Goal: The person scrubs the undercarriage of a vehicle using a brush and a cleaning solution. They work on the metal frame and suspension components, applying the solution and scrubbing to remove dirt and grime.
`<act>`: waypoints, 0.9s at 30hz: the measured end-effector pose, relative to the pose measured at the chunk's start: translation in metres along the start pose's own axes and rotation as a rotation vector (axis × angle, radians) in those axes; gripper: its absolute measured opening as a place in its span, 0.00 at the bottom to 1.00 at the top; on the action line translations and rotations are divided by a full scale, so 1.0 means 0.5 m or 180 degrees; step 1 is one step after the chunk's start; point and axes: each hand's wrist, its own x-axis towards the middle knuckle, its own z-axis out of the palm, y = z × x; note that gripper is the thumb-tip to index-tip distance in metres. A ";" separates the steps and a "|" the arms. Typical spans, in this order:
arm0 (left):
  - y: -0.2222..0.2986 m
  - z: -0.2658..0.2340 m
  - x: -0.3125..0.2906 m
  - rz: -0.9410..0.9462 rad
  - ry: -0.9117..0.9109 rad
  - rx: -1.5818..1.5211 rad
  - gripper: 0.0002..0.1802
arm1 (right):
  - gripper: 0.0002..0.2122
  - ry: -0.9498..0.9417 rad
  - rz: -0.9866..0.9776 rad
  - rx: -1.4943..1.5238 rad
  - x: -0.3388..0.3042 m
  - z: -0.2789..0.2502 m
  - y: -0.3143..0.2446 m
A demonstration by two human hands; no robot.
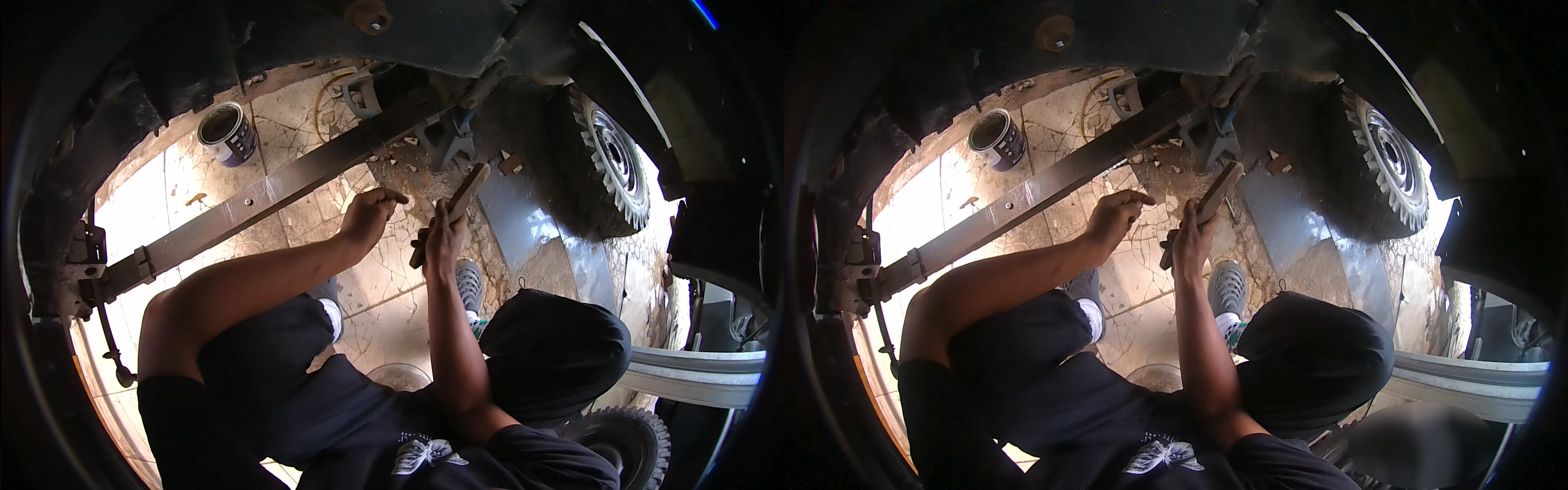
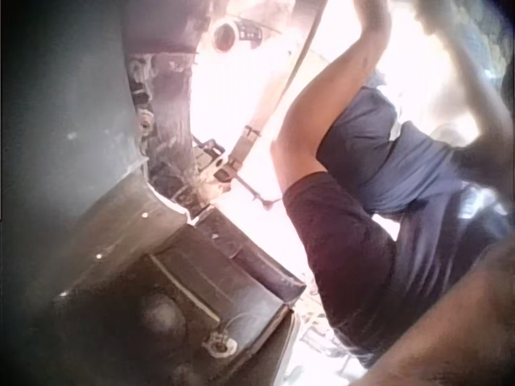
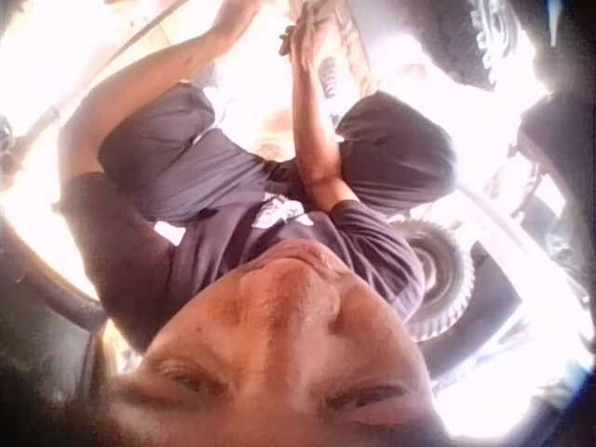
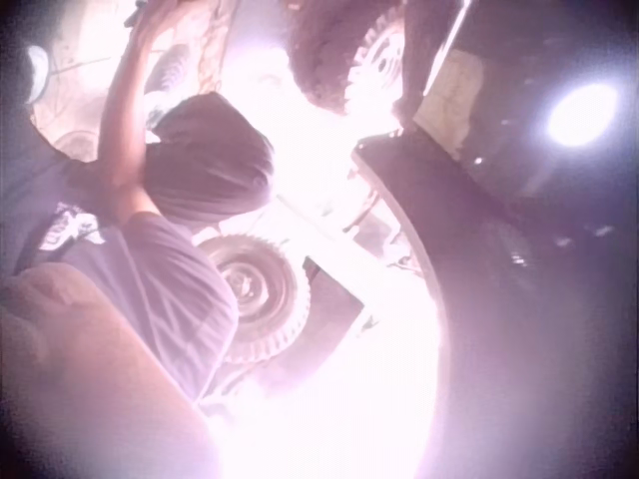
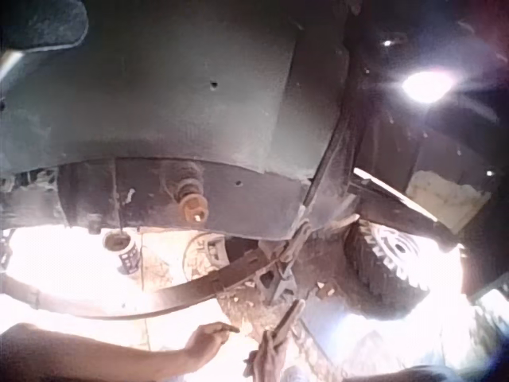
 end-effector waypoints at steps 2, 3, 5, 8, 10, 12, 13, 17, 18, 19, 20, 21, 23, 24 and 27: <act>-0.025 -0.031 -0.025 0.0133 0.0280 0.0308 0.13 | 0.14 -0.0075 0.0064 0.0361 0.017 0.047 -0.023; -0.032 -0.046 -0.039 0.0196 0.0438 0.0226 0.12 | 0.14 -0.0109 0.0103 0.0541 0.031 0.079 -0.038; -0.028 -0.052 -0.059 0.0536 0.0530 0.0272 0.12 | 0.15 -0.0071 0.0314 0.1046 0.074 0.141 -0.062; 0.021 -0.058 -0.061 0.1278 0.0508 0.0293 0.11 | 0.22 0.0611 -0.0376 0.0455 0.170 0.223 -0.054; 0.047 -0.080 -0.067 0.1682 0.0645 0.0214 0.11 | 0.23 0.0319 -0.0064 -0.0016 0.144 0.260 -0.025; 0.048 -0.108 -0.069 0.1850 0.0805 0.0089 0.10 | 0.22 -0.0036 0.0201 -0.0135 0.079 0.279 -0.001; 0.042 -0.125 -0.078 0.1731 0.0918 0.0105 0.11 | 0.20 -0.0221 0.0290 -0.0016 0.023 0.276 -0.007; 0.029 -0.128 -0.091 0.1586 0.0910 -0.0002 0.11 | 0.16 -0.0357 0.0086 0.0753 0.107 0.252 -0.011; 0.027 -0.128 -0.094 0.1540 0.0851 -0.0042 0.10 | 0.16 -0.0245 0.0342 0.0831 0.121 0.249 -0.016; 0.016 -0.147 -0.102 0.1501 0.0966 -0.0018 0.10 | 0.16 -0.0212 0.0648 0.0925 0.093 0.276 -0.062; 0.013 -0.147 -0.095 0.1505 0.0970 -0.0024 0.10 | 0.15 -0.0094 0.0867 0.1030 0.093 0.281 -0.103; 0.011 -0.146 -0.089 0.1510 0.0971 -0.0031 0.10 | 0.16 -0.0010 0.0514 0.0888 0.118 0.289 -0.065; 0.018 -0.149 -0.069 0.1538 0.0969 -0.0067 0.10 | 0.15 -0.0238 0.0233 0.0390 0.083 0.288 0.009; 0.014 -0.151 -0.064 0.1521 0.1000 -0.0108 0.09 | 0.14 -0.0389 0.0401 0.0339 0.050 0.275 0.025; 0.039 -0.155 -0.060 0.1820 0.1245 0.0535 0.09 | 0.14 -0.0841 0.1283 0.0547 -0.027 0.236 0.002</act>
